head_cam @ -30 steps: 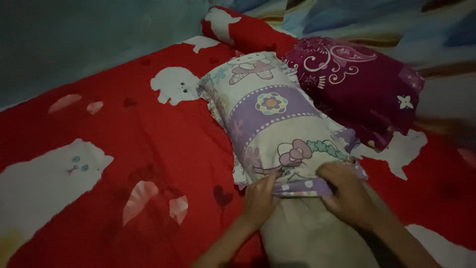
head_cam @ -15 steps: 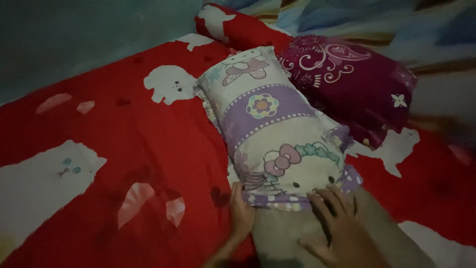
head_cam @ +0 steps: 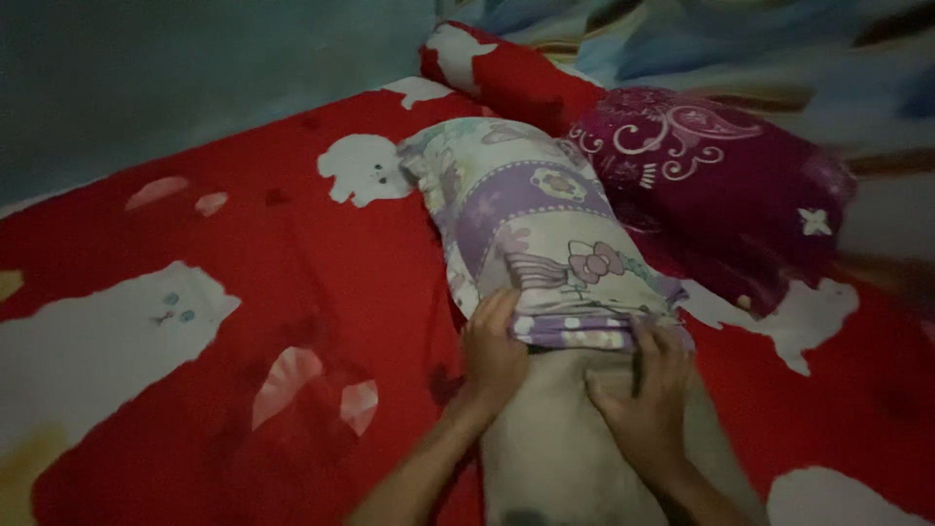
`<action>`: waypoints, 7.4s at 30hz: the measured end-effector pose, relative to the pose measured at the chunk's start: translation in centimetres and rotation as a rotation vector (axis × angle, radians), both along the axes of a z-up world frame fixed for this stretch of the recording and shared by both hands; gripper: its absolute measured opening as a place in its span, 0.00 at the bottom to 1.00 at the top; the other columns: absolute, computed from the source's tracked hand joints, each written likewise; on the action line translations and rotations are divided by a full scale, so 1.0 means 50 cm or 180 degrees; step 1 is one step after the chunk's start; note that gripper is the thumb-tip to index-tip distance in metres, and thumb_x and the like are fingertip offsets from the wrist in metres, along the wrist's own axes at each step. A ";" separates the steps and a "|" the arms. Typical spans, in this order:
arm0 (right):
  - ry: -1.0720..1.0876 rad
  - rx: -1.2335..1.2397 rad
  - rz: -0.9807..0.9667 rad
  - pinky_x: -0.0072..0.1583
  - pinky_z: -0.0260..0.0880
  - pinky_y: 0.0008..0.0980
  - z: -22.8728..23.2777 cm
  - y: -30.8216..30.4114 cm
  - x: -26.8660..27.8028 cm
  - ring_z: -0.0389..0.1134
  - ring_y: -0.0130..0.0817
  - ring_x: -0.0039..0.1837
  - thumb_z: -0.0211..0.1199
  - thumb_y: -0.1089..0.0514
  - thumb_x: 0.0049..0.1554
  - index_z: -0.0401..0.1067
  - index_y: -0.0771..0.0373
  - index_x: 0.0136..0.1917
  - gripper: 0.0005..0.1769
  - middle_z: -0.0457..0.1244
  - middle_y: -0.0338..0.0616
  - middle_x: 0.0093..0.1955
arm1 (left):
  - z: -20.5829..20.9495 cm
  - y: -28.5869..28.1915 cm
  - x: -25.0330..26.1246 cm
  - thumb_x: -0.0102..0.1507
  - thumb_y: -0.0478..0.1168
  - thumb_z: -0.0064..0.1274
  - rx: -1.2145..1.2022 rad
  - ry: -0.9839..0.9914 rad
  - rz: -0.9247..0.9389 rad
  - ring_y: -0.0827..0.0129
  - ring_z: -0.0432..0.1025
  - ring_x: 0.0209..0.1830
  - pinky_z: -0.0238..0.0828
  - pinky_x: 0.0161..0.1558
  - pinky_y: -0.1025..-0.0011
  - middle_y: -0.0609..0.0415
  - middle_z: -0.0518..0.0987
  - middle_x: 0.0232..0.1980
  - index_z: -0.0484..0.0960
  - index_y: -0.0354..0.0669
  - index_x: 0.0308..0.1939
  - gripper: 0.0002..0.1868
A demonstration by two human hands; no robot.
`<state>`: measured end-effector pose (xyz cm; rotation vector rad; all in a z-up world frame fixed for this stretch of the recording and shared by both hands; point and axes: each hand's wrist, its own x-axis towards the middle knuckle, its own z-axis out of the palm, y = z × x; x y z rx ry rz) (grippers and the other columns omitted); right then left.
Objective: Putting a pillowcase onto a bolster pillow on a bed.
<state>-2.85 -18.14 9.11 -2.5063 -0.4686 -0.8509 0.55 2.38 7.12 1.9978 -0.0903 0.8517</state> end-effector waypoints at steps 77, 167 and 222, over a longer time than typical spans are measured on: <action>0.0696 -0.1827 0.0884 0.56 0.57 0.47 0.083 0.013 -0.029 0.61 0.47 0.54 0.72 0.61 0.41 0.69 0.58 0.55 0.27 0.62 0.45 0.50 | -0.115 -0.020 -0.129 0.56 0.31 0.60 0.0358 0.0061 -0.1342 0.47 0.67 0.58 0.65 0.58 0.55 0.40 0.72 0.56 0.71 0.31 0.58 0.27; 0.2574 -0.1708 0.0204 0.56 0.70 0.36 0.218 -0.043 -0.023 0.66 0.38 0.58 0.78 0.56 0.42 0.67 0.47 0.67 0.41 0.64 0.38 0.56 | 0.038 0.001 -0.041 0.55 0.31 0.64 0.1773 -0.1046 -0.1148 0.58 0.69 0.51 0.64 0.53 0.61 0.53 0.74 0.44 0.78 0.41 0.42 0.14; -0.0270 -0.1954 0.0007 0.46 0.62 0.45 0.117 -0.165 0.022 0.64 0.44 0.44 0.63 0.62 0.51 0.70 0.61 0.50 0.12 0.65 0.47 0.41 | 0.115 -0.004 0.012 0.50 0.27 0.58 0.1558 -0.1236 -0.0447 0.57 0.69 0.42 0.59 0.44 0.58 0.54 0.75 0.36 0.77 0.42 0.36 0.13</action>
